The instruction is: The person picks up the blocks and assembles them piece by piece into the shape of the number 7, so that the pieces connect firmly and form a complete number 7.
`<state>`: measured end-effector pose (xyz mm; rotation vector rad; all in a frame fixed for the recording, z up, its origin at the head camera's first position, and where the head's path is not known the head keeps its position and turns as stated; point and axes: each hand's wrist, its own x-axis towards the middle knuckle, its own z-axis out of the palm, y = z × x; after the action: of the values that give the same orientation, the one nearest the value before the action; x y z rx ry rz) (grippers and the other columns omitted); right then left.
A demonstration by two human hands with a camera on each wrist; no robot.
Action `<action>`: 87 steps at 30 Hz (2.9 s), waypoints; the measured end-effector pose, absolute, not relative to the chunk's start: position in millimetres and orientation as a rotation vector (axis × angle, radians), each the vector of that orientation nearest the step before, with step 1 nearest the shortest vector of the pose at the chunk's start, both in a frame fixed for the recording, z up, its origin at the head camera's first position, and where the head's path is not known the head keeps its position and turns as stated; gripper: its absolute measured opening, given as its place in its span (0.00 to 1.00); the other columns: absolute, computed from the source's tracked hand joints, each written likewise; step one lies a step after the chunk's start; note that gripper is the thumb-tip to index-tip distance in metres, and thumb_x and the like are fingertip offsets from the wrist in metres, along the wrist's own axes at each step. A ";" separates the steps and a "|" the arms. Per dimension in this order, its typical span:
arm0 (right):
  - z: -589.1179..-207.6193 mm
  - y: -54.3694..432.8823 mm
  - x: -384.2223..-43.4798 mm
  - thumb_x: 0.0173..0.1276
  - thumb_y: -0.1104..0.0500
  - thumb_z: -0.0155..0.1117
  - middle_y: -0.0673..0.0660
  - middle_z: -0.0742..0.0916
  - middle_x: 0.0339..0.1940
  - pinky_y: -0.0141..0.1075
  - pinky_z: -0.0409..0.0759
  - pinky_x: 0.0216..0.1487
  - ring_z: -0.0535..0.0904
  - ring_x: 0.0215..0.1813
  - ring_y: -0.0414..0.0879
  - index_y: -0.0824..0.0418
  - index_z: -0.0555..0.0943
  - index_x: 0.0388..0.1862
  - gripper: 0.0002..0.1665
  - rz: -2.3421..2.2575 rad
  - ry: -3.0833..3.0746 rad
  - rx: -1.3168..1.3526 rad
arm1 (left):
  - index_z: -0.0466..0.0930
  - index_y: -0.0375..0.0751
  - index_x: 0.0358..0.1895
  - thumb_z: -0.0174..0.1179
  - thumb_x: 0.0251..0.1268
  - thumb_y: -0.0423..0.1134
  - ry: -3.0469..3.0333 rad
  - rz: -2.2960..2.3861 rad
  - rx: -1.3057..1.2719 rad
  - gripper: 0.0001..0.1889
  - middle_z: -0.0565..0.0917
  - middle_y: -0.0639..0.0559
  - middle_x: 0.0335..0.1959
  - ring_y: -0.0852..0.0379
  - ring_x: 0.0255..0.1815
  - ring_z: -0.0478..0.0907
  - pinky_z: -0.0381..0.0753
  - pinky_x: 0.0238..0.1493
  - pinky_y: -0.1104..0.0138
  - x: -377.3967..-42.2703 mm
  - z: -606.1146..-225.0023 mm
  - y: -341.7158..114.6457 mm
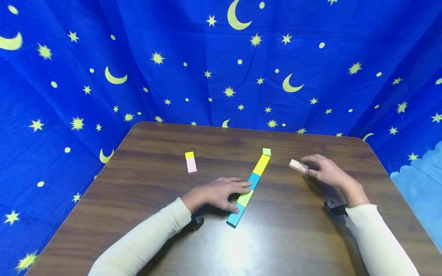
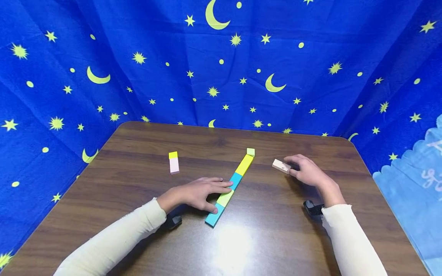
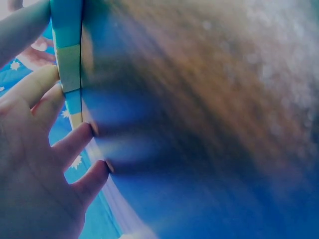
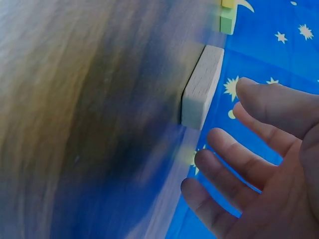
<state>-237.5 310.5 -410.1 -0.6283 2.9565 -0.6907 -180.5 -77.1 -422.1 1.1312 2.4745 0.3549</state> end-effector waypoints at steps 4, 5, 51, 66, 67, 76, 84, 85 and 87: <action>-410.8 307.0 -237.9 0.66 0.64 0.65 0.72 0.80 0.59 0.65 0.70 0.62 0.75 0.62 0.69 0.68 0.77 0.61 0.25 -0.695 2.962 -0.629 | 0.59 0.59 0.77 0.64 0.64 0.56 2.469 0.361 1.134 0.39 0.51 0.67 0.81 0.49 0.83 0.49 0.52 0.80 0.46 -179.8 -422.0 -76.5; -410.9 306.1 -238.2 0.66 0.64 0.65 0.72 0.80 0.59 0.65 0.70 0.62 0.75 0.62 0.69 0.68 0.77 0.61 0.25 -0.695 2.963 -0.629 | 0.59 0.60 0.77 0.64 0.64 0.56 2.468 0.361 1.133 0.39 0.51 0.67 0.82 0.49 0.83 0.49 0.52 0.80 0.45 -179.7 -422.2 -76.4; -419.0 279.8 -269.7 0.61 0.66 0.66 0.66 0.86 0.50 0.55 0.79 0.51 0.81 0.48 0.57 0.61 0.83 0.56 0.22 -0.572 2.958 -0.743 | 0.59 0.60 0.77 0.64 0.64 0.56 2.464 0.384 1.103 0.39 0.51 0.67 0.81 0.50 0.84 0.47 0.49 0.81 0.45 -179.3 -422.0 -78.7; -396.2 254.3 -291.4 0.63 0.67 0.63 0.66 0.85 0.52 0.52 0.81 0.49 0.83 0.48 0.56 0.59 0.82 0.60 0.24 -0.569 2.908 -0.781 | 0.60 0.60 0.77 0.64 0.64 0.56 2.464 0.401 1.099 0.38 0.51 0.67 0.81 0.48 0.83 0.48 0.49 0.80 0.44 -177.3 -422.1 -77.9; -394.8 252.4 -292.1 0.64 0.67 0.63 0.66 0.85 0.53 0.51 0.80 0.49 0.82 0.48 0.56 0.58 0.81 0.60 0.24 -0.565 2.900 -0.772 | 0.60 0.60 0.77 0.64 0.64 0.56 2.464 0.402 1.101 0.39 0.51 0.66 0.81 0.48 0.83 0.48 0.49 0.80 0.44 -177.4 -422.3 -78.0; -384.3 238.9 -303.0 0.64 0.67 0.64 0.62 0.86 0.49 0.41 0.77 0.42 0.79 0.44 0.52 0.58 0.82 0.59 0.23 -0.574 2.870 -0.754 | 0.60 0.60 0.77 0.65 0.63 0.56 2.465 0.405 1.101 0.39 0.52 0.67 0.81 0.50 0.83 0.48 0.49 0.80 0.43 -178.8 -422.4 -78.2; -374.2 217.4 -318.6 0.63 0.71 0.63 0.60 0.87 0.46 0.38 0.78 0.39 0.77 0.41 0.50 0.61 0.83 0.58 0.23 -0.592 2.834 -0.792 | 0.60 0.60 0.76 0.65 0.63 0.55 2.461 0.413 1.092 0.39 0.52 0.67 0.81 0.50 0.83 0.48 0.49 0.80 0.43 -179.6 -421.3 -78.3; -373.4 213.1 -319.5 0.64 0.71 0.63 0.60 0.87 0.46 0.38 0.77 0.39 0.77 0.41 0.50 0.61 0.83 0.58 0.23 -0.590 2.826 -0.789 | 0.60 0.60 0.76 0.65 0.63 0.55 2.459 0.414 1.092 0.39 0.52 0.67 0.81 0.50 0.83 0.48 0.49 0.80 0.43 -179.8 -421.6 -78.2; -372.9 204.1 -321.8 0.64 0.71 0.62 0.59 0.86 0.45 0.38 0.77 0.41 0.76 0.42 0.49 0.62 0.83 0.58 0.23 -0.571 2.812 -0.797 | 0.60 0.61 0.76 0.65 0.63 0.55 2.458 0.416 1.089 0.38 0.52 0.67 0.81 0.50 0.83 0.48 0.49 0.80 0.43 -180.1 -421.8 -77.7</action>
<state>-321.8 204.1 -372.9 -0.7970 2.8121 -0.5715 -180.1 -77.7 -421.8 1.0886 2.4576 0.4155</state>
